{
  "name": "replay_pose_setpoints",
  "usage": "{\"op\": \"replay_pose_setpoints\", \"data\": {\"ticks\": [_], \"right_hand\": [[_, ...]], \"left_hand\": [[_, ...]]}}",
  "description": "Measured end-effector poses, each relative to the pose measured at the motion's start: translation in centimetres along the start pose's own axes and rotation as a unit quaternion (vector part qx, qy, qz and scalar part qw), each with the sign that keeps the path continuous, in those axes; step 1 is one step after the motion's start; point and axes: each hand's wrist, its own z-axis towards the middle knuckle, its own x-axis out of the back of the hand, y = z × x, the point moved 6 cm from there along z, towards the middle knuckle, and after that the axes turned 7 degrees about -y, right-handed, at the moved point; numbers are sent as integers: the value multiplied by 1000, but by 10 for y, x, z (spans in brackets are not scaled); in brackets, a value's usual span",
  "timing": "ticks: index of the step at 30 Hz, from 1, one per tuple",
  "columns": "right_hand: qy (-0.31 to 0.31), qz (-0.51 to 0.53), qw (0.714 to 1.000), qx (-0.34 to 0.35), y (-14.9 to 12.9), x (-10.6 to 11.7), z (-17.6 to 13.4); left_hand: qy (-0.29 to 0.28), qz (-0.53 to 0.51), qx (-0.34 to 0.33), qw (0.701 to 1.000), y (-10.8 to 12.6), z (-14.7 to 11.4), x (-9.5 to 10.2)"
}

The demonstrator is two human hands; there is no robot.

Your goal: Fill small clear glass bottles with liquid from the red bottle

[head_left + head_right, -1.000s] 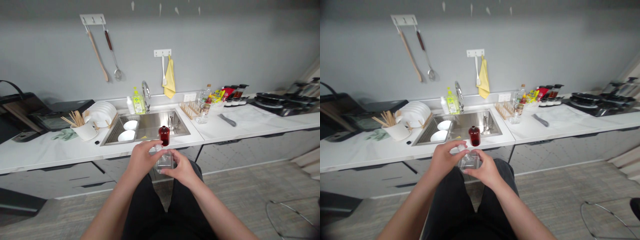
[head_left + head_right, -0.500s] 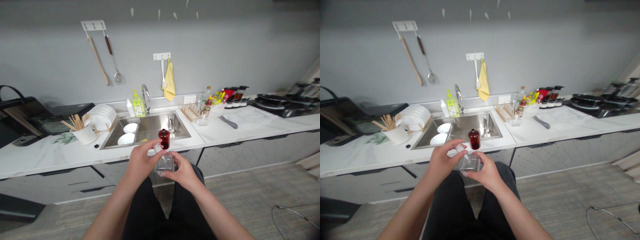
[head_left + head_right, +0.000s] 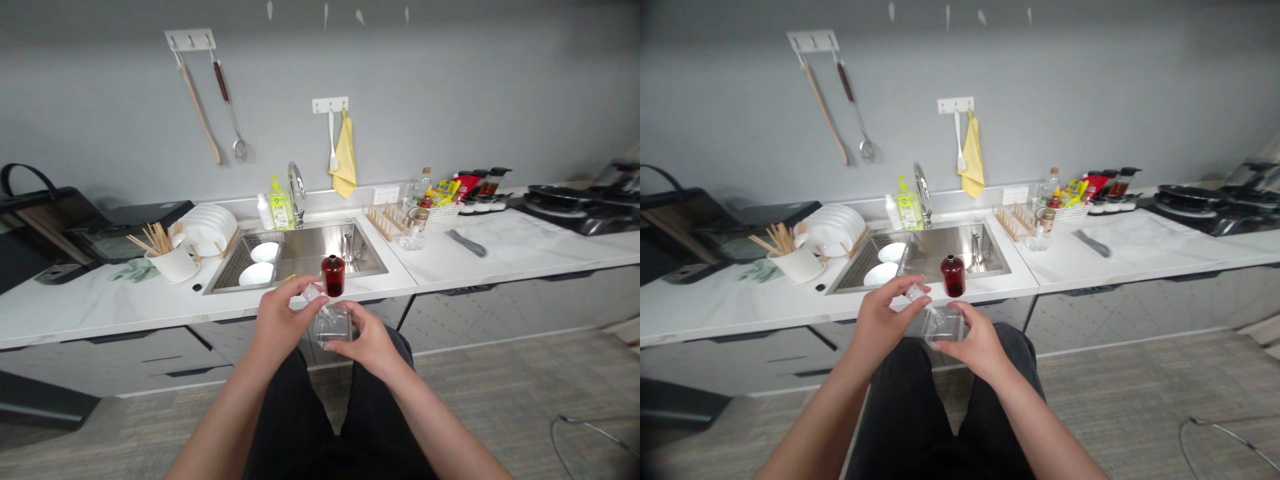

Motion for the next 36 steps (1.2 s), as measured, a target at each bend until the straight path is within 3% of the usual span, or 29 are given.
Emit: {"op": "replay_pose_setpoints", "data": {"ticks": [5, 11, 14, 17, 24, 27, 32, 36], "right_hand": [[-10, 10, 1000, -4, 7, -3, 4], [-11, 19, 1000, -22, 18, -8, 13], [-14, 22, 999, -35, 24, -10, 18], [-22, 31, 998, -51, 29, -10, 22], [-25, 42, 997, -65, 39, -3, 33], [-37, 36, 996, -71, 45, 0, 38], [-25, 41, 996, -72, 54, 5, 41], [-13, 42, 996, -81, 58, 9, 44]], "left_hand": [[34, -56, 20, 998, -16, -3, 12], [120, -234, 111, 958, -66, -17, 32], [178, -248, 136, 943, -101, -28, 57], [240, -243, 157, 927, -139, -43, 95], [368, -159, 218, 890, -225, -80, 197], [400, -64, 259, 877, -262, -89, 231], [371, 131, 352, 850, -320, -84, 271], [314, 240, 420, 817, -355, -67, 285]]}}
